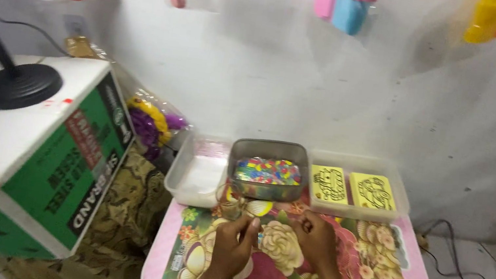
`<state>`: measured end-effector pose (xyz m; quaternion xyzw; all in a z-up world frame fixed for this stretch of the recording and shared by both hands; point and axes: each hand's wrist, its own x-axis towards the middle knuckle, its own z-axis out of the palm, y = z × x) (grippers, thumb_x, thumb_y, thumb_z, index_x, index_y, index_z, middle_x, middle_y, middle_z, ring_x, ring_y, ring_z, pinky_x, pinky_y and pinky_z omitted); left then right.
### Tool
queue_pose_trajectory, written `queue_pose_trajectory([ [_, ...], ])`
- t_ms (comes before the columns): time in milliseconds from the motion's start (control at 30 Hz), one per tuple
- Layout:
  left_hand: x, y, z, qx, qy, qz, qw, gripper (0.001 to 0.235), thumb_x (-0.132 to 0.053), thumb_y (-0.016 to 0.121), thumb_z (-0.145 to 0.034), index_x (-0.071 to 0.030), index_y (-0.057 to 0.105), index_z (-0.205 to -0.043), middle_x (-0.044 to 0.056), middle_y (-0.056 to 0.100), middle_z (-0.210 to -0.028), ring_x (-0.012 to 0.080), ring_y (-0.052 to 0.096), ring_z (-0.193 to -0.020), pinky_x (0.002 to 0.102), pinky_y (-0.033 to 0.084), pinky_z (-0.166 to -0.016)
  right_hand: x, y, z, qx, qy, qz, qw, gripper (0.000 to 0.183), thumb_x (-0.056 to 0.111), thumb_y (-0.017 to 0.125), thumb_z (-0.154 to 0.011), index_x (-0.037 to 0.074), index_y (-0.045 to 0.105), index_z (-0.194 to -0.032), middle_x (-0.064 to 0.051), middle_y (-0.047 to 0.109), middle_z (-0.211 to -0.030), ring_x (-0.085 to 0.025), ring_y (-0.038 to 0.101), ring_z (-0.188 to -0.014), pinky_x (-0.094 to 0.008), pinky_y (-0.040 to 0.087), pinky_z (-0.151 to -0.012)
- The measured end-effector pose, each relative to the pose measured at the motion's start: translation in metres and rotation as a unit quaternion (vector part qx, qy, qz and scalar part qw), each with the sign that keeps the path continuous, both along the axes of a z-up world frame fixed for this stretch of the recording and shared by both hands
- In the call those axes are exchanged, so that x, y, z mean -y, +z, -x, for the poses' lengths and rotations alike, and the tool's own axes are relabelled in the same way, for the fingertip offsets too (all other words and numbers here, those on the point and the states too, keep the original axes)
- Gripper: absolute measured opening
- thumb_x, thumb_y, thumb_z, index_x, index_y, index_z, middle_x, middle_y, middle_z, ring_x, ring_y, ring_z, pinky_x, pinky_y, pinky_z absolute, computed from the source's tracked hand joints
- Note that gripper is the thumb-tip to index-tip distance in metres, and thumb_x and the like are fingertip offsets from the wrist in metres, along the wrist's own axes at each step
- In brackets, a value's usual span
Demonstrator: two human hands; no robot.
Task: The person sits on the floor and decorates small yellow cards with colorful plastic beads. They pick up a card, place it on a floral mat, and carefully arrange beads onto the printed design. The person then places the decorated card into a clear plastic bag and sets it aside with other finished items.
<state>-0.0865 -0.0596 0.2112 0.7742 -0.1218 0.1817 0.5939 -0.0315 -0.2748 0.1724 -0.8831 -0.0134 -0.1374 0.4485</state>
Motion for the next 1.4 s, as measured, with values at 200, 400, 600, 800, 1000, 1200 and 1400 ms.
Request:
queue_pose_trajectory([
  [200, -0.061, 0.069, -0.053, 0.049, 0.123, -0.050, 0.990, 0.020, -0.022, 0.064, -0.094, -0.002, 0.066, -0.094, 0.009, 0.069, -0.067, 0.0203, 0.068, -0.060, 0.036, 0.050, -0.057, 0.002, -0.017, -0.004, 0.029, 0.005, -0.033, 0.999, 0.025, 0.022, 0.077, -0.081, 0.003, 0.064, -0.074, -0.008, 0.056, -0.056, -0.015, 0.050, -0.051, -0.034, 0.042, -0.051],
  [400, -0.144, 0.025, -0.144, 0.020, 0.074, -0.294, 0.953, 0.021, -0.014, 0.062, -0.089, -0.004, 0.068, -0.107, 0.019, 0.071, -0.099, 0.0381, 0.067, -0.095, 0.047, 0.052, -0.083, 0.006, -0.029, -0.009, 0.020, -0.017, -0.060, 0.998, 0.021, 0.019, 0.074, -0.084, 0.001, 0.063, -0.078, -0.010, 0.053, -0.057, -0.013, 0.047, -0.055, -0.034, 0.042, -0.052],
  [600, -0.169, -0.011, -0.183, -0.141, -0.011, -0.474, 0.869, 0.040, -0.010, 0.060, -0.085, -0.011, 0.067, -0.124, 0.020, 0.061, -0.131, 0.0402, 0.056, -0.124, 0.046, 0.046, -0.106, 0.003, -0.022, -0.010, -0.023, -0.041, -0.056, 0.997, 0.020, 0.018, 0.075, -0.082, 0.001, 0.066, -0.077, -0.010, 0.057, -0.056, -0.014, 0.050, -0.052, -0.035, 0.043, -0.052],
  [800, -0.148, -0.006, -0.192, -0.250, -0.022, -0.543, 0.801, 0.043, -0.010, 0.053, -0.088, -0.013, 0.067, -0.129, 0.020, 0.054, -0.141, 0.0459, 0.043, -0.137, 0.052, 0.041, -0.112, 0.007, -0.033, -0.018, -0.021, -0.034, -0.041, 0.998, 0.021, 0.019, 0.075, -0.083, 0.001, 0.065, -0.076, -0.009, 0.057, -0.053, -0.015, 0.050, -0.050, -0.035, 0.043, -0.052],
  [1000, -0.142, -0.010, -0.193, -0.268, -0.024, -0.570, 0.776, 0.040, -0.014, 0.050, -0.091, -0.003, 0.067, -0.126, 0.021, 0.054, -0.142, 0.0474, 0.040, -0.140, 0.056, 0.044, -0.110, 0.002, -0.017, -0.011, -0.026, -0.059, -0.029, 0.998, 0.024, 0.021, 0.077, -0.083, 0.001, 0.067, -0.076, -0.007, 0.059, -0.054, -0.014, 0.049, -0.049, -0.034, 0.042, -0.051],
  [1200, -0.136, 0.006, -0.179, -0.246, 0.013, -0.546, 0.801, 0.040, -0.007, 0.054, -0.085, 0.009, 0.062, -0.121, 0.021, 0.051, -0.142, 0.0446, 0.040, -0.138, 0.054, 0.042, -0.111, 0.002, -0.019, -0.012, -0.043, -0.047, -0.053, 0.997, 0.022, 0.018, 0.076, -0.084, 0.000, 0.066, -0.076, -0.007, 0.058, -0.055, -0.013, 0.048, -0.051, -0.033, 0.043, -0.052],
  [1400, -0.127, 0.093, -0.152, -0.063, 0.080, -0.533, 0.840, 0.029, -0.007, 0.058, -0.082, 0.002, 0.071, -0.107, 0.018, 0.060, -0.129, 0.0406, 0.047, -0.128, 0.056, 0.039, -0.108, 0.004, -0.028, -0.016, -0.003, -0.034, -0.072, 0.997, 0.022, 0.017, 0.076, -0.082, 0.001, 0.064, -0.075, -0.006, 0.054, -0.055, -0.010, 0.045, -0.053, -0.032, 0.041, -0.051],
])
